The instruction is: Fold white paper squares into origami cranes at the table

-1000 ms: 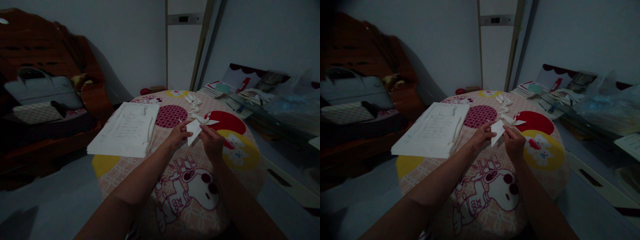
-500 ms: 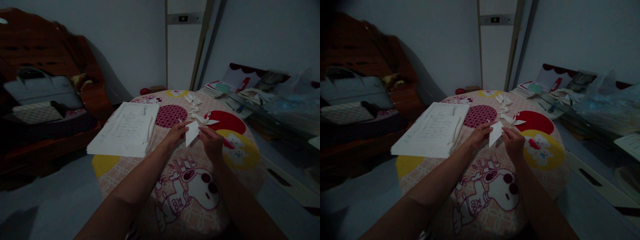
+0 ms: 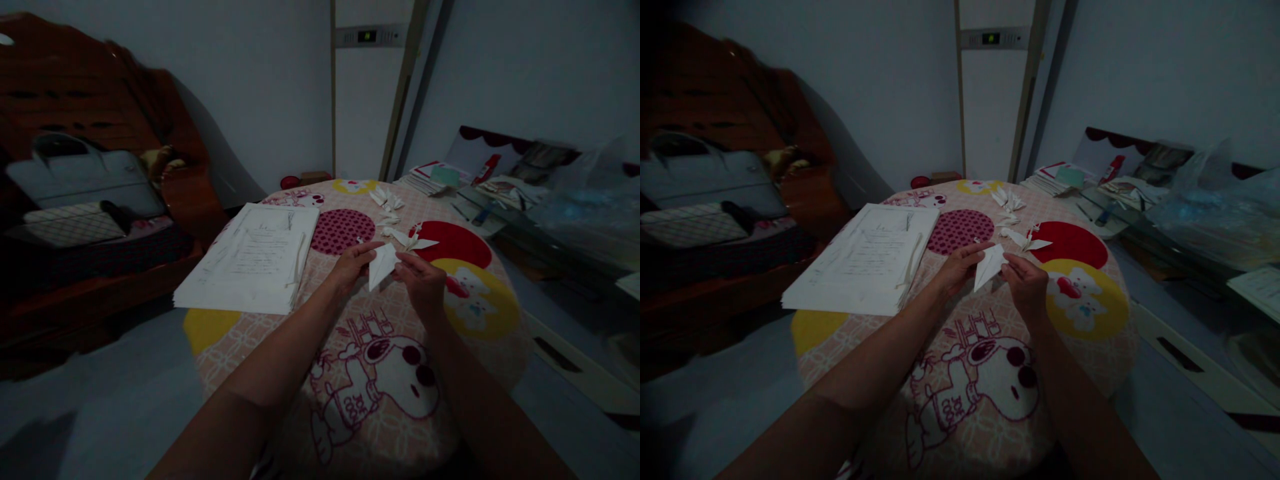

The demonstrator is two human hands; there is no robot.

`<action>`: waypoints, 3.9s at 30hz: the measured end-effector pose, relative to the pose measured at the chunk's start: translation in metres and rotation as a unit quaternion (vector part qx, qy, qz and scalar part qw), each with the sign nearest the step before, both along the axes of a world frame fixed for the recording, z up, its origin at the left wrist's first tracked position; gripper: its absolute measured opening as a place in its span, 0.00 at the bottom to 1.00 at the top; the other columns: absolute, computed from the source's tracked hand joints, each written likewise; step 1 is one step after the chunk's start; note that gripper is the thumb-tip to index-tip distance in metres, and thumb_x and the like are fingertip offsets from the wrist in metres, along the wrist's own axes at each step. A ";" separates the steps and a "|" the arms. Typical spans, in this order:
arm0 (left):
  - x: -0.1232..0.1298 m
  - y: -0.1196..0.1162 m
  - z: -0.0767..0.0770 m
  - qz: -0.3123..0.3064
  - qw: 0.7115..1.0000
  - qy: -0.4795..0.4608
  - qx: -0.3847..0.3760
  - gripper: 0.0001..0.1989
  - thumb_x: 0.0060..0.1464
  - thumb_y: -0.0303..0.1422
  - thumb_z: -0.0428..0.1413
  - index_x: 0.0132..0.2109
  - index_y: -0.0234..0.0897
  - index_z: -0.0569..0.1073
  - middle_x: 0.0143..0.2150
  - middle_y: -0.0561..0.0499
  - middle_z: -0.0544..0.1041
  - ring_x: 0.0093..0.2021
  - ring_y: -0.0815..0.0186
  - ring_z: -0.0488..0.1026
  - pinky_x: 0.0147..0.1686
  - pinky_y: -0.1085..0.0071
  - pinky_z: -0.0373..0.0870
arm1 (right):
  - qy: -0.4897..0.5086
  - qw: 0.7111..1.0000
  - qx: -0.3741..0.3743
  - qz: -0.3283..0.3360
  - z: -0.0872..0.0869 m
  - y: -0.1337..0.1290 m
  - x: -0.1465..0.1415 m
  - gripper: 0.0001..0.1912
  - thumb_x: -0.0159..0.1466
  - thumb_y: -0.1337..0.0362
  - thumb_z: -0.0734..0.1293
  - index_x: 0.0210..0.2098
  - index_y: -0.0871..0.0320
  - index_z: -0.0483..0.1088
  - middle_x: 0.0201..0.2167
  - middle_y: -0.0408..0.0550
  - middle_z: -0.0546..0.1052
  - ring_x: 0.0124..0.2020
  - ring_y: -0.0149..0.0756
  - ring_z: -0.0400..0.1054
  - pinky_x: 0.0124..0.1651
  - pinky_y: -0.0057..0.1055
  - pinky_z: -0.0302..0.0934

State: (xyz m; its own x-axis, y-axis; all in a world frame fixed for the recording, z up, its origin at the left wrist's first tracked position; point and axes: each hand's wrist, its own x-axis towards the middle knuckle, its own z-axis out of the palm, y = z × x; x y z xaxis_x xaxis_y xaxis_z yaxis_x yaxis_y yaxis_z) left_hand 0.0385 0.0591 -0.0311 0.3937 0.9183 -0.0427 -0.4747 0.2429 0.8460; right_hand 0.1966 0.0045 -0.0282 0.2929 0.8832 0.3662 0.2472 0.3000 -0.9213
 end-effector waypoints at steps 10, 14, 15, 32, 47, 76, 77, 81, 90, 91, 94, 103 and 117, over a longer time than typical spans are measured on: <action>0.000 -0.002 0.003 0.003 0.999 -0.039 -0.017 0.15 0.49 0.29 0.62 0.45 0.29 0.80 0.41 0.40 0.81 0.34 0.66 0.76 0.35 0.71 0.70 | 0.055 0.998 -0.020 0.019 -0.002 0.002 -0.002 0.16 0.51 0.62 0.73 0.39 0.62 0.80 0.24 0.46 0.79 0.22 0.34 0.73 0.28 0.33 0.71; 0.000 -0.004 0.006 -0.015 0.997 -0.060 -0.034 0.13 0.50 0.30 0.62 0.43 0.28 0.80 0.34 0.43 0.80 0.31 0.66 0.75 0.34 0.71 0.70 | 0.074 0.996 -0.034 0.032 0.000 0.002 -0.002 0.19 0.48 0.62 0.75 0.39 0.61 0.80 0.23 0.45 0.79 0.22 0.34 0.73 0.29 0.34 0.72; -0.001 -0.004 0.007 -0.019 0.997 -0.062 -0.036 0.13 0.50 0.30 0.62 0.42 0.28 0.80 0.34 0.43 0.80 0.31 0.66 0.75 0.34 0.71 0.70 | 0.076 0.996 -0.037 0.034 0.001 0.001 -0.002 0.19 0.48 0.62 0.75 0.39 0.61 0.80 0.24 0.45 0.79 0.22 0.34 0.73 0.29 0.34 0.72; -0.007 0.004 0.004 -0.064 0.994 -0.069 -0.060 0.20 0.46 0.25 0.55 0.48 0.25 0.78 0.39 0.39 0.81 0.35 0.63 0.77 0.37 0.71 0.72 | 0.093 0.995 -0.037 0.017 0.006 0.001 -0.005 0.15 0.50 0.61 0.74 0.36 0.62 0.79 0.22 0.45 0.79 0.19 0.33 0.71 0.25 0.32 0.70; -0.007 0.002 0.003 -0.071 0.996 -0.049 -0.014 0.17 0.46 0.24 0.58 0.45 0.29 0.79 0.39 0.42 0.81 0.36 0.66 0.76 0.37 0.73 0.72 | 0.101 0.994 -0.045 0.021 0.004 0.002 -0.003 0.16 0.52 0.60 0.73 0.38 0.64 0.79 0.22 0.48 0.79 0.19 0.33 0.71 0.24 0.32 0.69; -0.002 -0.002 -0.002 -0.012 0.989 0.092 0.113 0.17 0.39 0.29 0.67 0.41 0.33 0.79 0.45 0.44 0.79 0.37 0.65 0.75 0.35 0.72 0.69 | 0.196 0.970 -0.135 0.058 -0.003 0.003 0.000 0.16 0.48 0.56 0.75 0.30 0.62 0.78 0.22 0.47 0.79 0.20 0.35 0.70 0.22 0.31 0.66; -0.003 -0.002 -0.001 -0.013 0.988 0.096 0.119 0.15 0.39 0.28 0.67 0.39 0.33 0.80 0.50 0.42 0.78 0.39 0.64 0.75 0.36 0.72 0.69 | 0.200 0.968 -0.138 0.060 -0.003 0.003 0.000 0.16 0.48 0.55 0.75 0.30 0.62 0.78 0.23 0.48 0.79 0.21 0.36 0.71 0.23 0.31 0.66; -0.003 -0.002 0.000 -0.010 0.996 0.059 0.058 0.09 0.40 0.27 0.66 0.33 0.31 0.79 0.46 0.41 0.79 0.37 0.65 0.76 0.38 0.70 0.70 | 0.193 0.969 -0.124 0.093 0.002 0.002 -0.001 0.16 0.54 0.54 0.72 0.33 0.61 0.78 0.25 0.49 0.80 0.23 0.37 0.73 0.25 0.32 0.68; -0.003 0.001 -0.003 -0.020 0.999 -0.025 -0.030 0.09 0.42 0.22 0.64 0.35 0.28 0.78 0.34 0.46 0.80 0.33 0.68 0.76 0.38 0.73 0.72 | 0.248 0.951 -0.112 0.143 0.007 -0.002 -0.002 0.15 0.49 0.61 0.75 0.35 0.60 0.77 0.24 0.46 0.80 0.21 0.33 0.74 0.26 0.31 0.70; -0.003 0.000 -0.003 -0.022 0.999 -0.027 -0.032 0.08 0.42 0.22 0.64 0.35 0.28 0.78 0.34 0.45 0.81 0.33 0.68 0.77 0.38 0.73 0.72 | 0.249 0.950 -0.116 0.145 0.007 -0.002 -0.002 0.15 0.49 0.61 0.75 0.35 0.60 0.77 0.24 0.46 0.80 0.21 0.33 0.74 0.26 0.30 0.70; -0.003 0.000 -0.002 -0.032 0.998 -0.030 -0.033 0.09 0.42 0.21 0.63 0.35 0.28 0.79 0.33 0.45 0.81 0.33 0.68 0.77 0.39 0.73 0.72 | 0.247 0.949 -0.128 0.148 0.007 -0.001 -0.002 0.15 0.48 0.61 0.76 0.34 0.60 0.78 0.22 0.46 0.80 0.21 0.34 0.74 0.24 0.30 0.70; -0.007 0.002 0.000 -0.020 1.000 0.013 -0.009 0.09 0.42 0.20 0.61 0.35 0.29 0.79 0.32 0.46 0.80 0.32 0.67 0.77 0.38 0.71 0.73 | 0.229 0.942 -0.170 0.179 0.002 -0.001 0.002 0.15 0.49 0.60 0.75 0.36 0.60 0.77 0.23 0.46 0.80 0.20 0.35 0.74 0.24 0.30 0.69; -0.008 0.002 0.000 -0.023 0.999 0.023 0.018 0.09 0.39 0.23 0.64 0.33 0.28 0.79 0.32 0.45 0.80 0.28 0.69 0.75 0.33 0.74 0.71 | 0.101 0.987 -0.080 0.092 0.005 -0.004 -0.007 0.15 0.52 0.58 0.73 0.36 0.60 0.77 0.19 0.44 0.77 0.16 0.32 0.70 0.19 0.27 0.66</action>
State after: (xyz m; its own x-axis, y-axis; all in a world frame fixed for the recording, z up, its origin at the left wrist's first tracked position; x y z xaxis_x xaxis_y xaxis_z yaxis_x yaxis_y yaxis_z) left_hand 0.0304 0.0612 -0.0314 0.4330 0.9009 -0.0300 -0.4241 0.2330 0.8752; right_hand 0.1897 0.0004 -0.0232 0.1755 0.9699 0.1686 0.0085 0.1698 -0.9854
